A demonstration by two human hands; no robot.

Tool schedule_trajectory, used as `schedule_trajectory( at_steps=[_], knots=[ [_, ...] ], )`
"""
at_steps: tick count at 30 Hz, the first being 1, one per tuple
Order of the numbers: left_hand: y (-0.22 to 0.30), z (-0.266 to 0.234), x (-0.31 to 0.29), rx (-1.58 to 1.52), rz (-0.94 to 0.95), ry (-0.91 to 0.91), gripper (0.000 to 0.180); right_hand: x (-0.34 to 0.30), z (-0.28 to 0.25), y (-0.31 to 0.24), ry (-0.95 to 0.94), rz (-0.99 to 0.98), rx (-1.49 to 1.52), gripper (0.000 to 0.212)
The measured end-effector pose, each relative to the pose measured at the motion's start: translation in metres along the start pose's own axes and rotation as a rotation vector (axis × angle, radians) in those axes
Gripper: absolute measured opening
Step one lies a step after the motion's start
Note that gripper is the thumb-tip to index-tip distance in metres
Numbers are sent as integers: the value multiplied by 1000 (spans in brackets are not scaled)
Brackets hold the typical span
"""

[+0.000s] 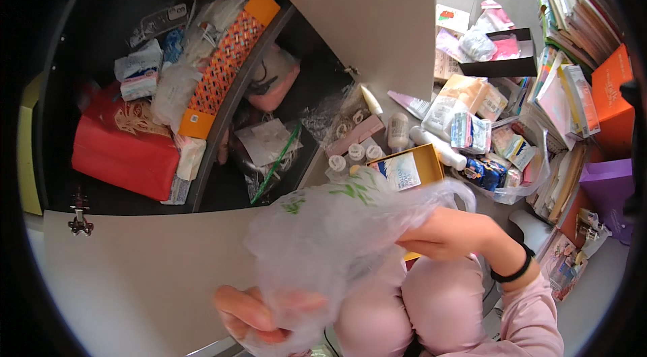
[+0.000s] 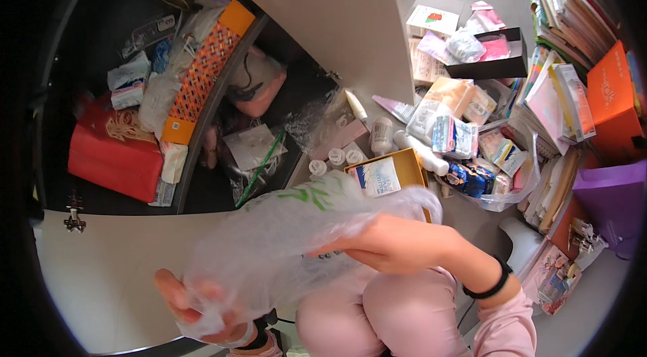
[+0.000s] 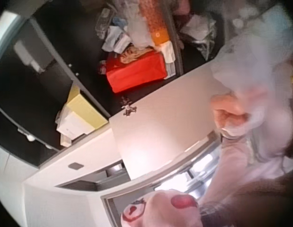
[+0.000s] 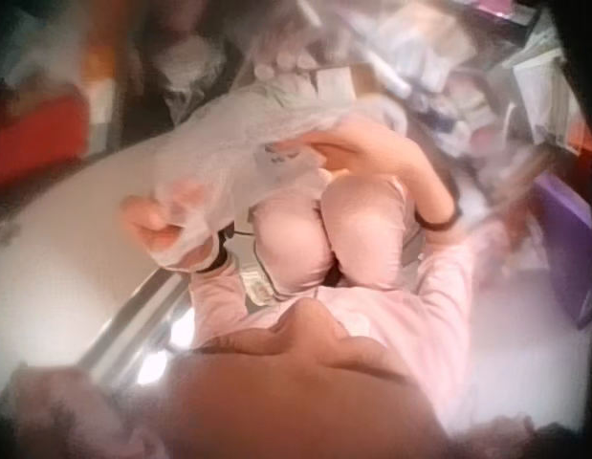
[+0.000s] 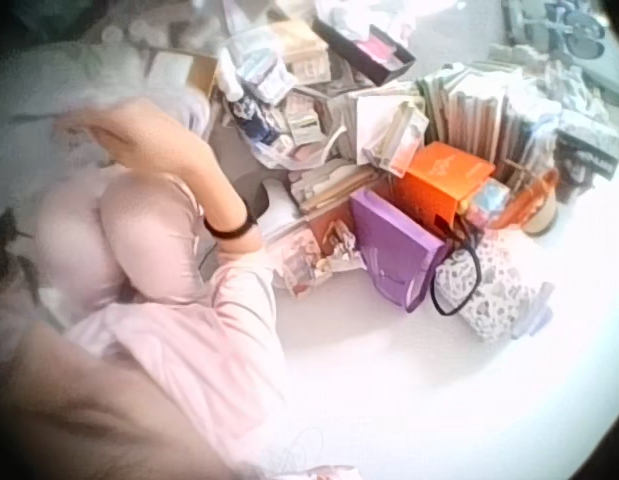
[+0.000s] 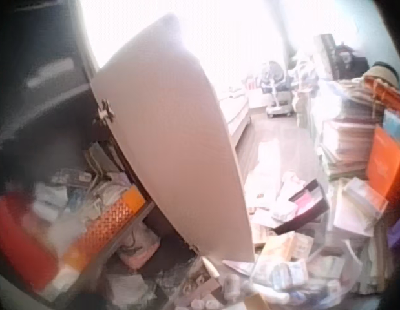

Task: The person sits on the floor and organizes various items from a cluttered pile into a cardboard box and a plastic bag. They pick up boxes, bottles, and packets, placing them into the containers while occasionally moving other items aside.

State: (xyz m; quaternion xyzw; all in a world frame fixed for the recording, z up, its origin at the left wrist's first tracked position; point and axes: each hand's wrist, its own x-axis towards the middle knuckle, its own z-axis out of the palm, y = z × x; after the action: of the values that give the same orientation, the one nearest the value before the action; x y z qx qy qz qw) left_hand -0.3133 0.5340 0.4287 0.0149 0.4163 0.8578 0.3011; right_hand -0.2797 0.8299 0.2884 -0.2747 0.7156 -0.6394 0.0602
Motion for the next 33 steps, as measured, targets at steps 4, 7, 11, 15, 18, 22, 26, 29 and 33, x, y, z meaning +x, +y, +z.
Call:
schedule_trajectory(
  at_steps=[4, 7, 11, 15, 18, 22, 26, 29, 33],
  knots=[
    [-10, 40, -6, 117, 67, -215, 16, 26, 22, 14, -286, 306, -542, 51],
    [-22, 56, -4, 429, 299, -288, 14, 9, 30, 12, -319, 397, -701, 54],
    [-22, 61, -11, 489, 430, -208, 21, -5, 31, -2, -316, 439, -830, 58],
    [-9, 61, -22, 558, 575, -30, 42, -12, 27, -19, -313, 446, -934, 62],
    [3, 61, -30, 680, 631, 41, 67, -18, 24, -36, -307, 460, -1007, 66],
    [13, 61, -52, 1716, 651, -132, 86, -12, 25, -68, -255, 377, -1206, 82],
    [-11, 42, -63, 2130, 408, 25, 92, -14, 28, -120, -47, 761, -828, 83],
    [-21, 10, -62, 2295, 326, 143, 65, -26, 33, -151, 347, 205, -362, 83],
    [-17, -12, -68, 2176, 237, 251, 20, -39, 31, -156, 470, 28, 445, 77]
  ],
)
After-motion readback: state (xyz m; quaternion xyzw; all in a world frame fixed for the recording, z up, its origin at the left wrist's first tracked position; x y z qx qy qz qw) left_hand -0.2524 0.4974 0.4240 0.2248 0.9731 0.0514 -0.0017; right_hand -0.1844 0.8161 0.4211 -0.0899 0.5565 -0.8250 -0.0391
